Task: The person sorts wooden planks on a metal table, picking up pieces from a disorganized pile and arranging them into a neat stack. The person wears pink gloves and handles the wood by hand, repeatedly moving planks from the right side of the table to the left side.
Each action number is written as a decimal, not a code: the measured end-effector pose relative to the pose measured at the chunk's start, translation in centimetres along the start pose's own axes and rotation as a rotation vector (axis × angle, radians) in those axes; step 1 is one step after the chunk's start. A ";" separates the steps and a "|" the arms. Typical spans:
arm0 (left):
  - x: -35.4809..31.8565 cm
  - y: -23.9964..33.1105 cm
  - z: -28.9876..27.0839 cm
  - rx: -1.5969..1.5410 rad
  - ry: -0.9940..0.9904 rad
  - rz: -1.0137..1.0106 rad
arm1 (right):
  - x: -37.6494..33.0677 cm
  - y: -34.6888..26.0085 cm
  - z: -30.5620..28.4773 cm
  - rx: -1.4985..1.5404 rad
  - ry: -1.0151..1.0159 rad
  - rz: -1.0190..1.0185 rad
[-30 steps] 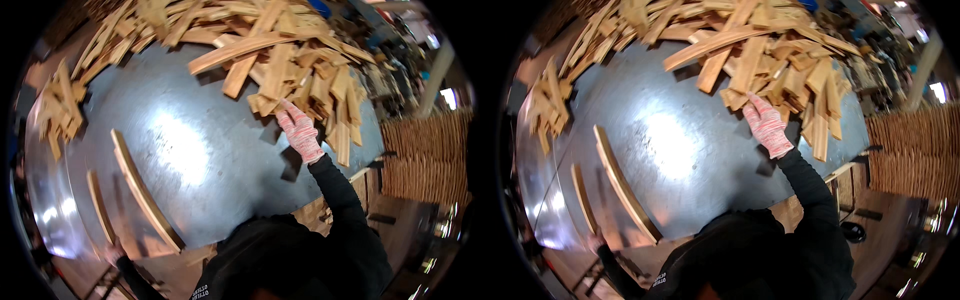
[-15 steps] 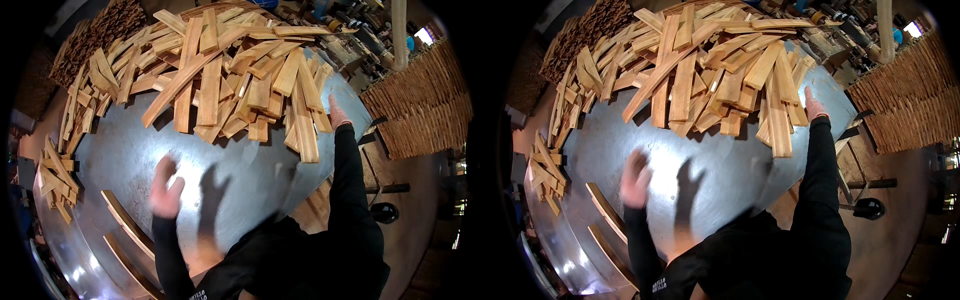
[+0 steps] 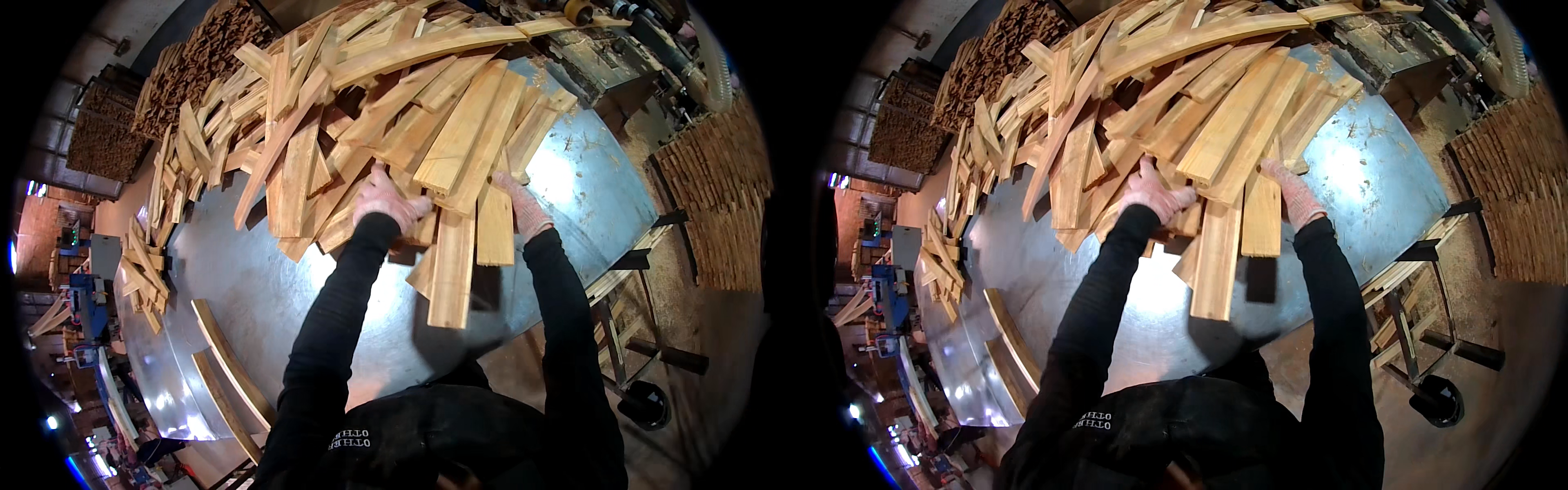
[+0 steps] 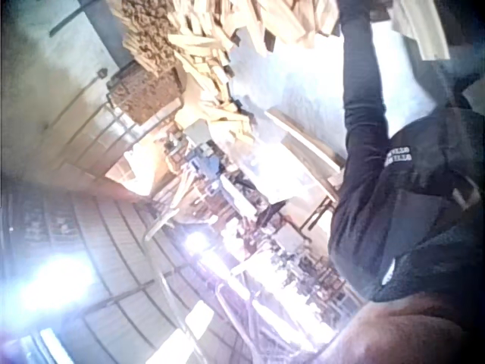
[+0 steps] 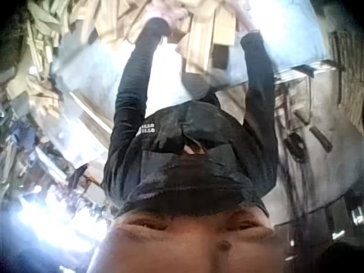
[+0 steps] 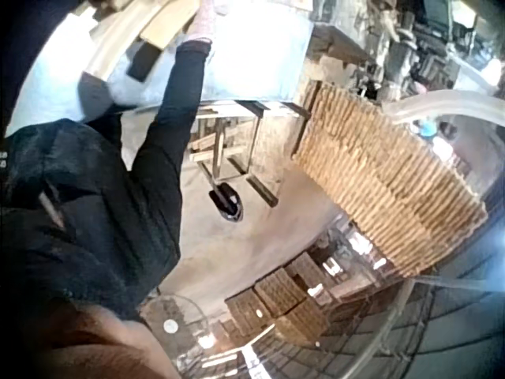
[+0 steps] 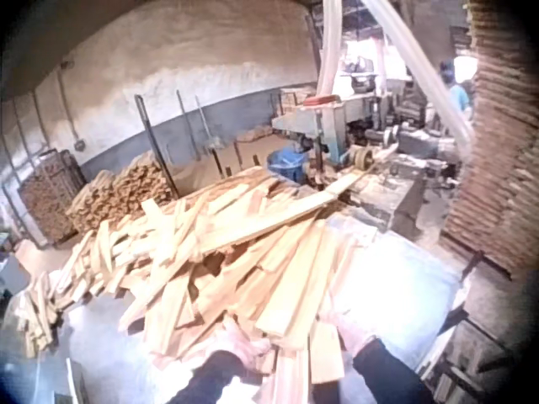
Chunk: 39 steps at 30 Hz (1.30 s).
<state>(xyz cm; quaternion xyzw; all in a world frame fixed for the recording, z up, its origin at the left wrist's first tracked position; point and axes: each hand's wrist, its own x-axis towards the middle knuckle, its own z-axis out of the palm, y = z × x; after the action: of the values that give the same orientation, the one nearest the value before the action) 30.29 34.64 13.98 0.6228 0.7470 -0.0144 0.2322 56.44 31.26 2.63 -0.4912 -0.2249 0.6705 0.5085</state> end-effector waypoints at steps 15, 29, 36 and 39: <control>-13.0 -12.1 4.0 -0.331 -0.184 0.044 | -13.8 4.9 5.1 0.068 0.054 -0.035; -25.2 -27.0 8.4 -0.702 0.119 0.291 | -24.6 14.0 17.5 -0.435 0.064 -0.333; -28.0 -36.8 9.5 -1.313 -0.027 0.238 | -27.6 15.0 29.6 -0.894 0.015 -0.343; -25.8 -44.0 13.7 -1.187 0.045 -0.040 | -25.3 15.4 36.5 -1.186 -0.038 -0.272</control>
<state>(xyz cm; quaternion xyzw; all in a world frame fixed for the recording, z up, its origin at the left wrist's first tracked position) -3.44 -3.31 -0.59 0.3723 0.6435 0.4147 0.5247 16.99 9.75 16.36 -0.6458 -0.6298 0.3685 0.2249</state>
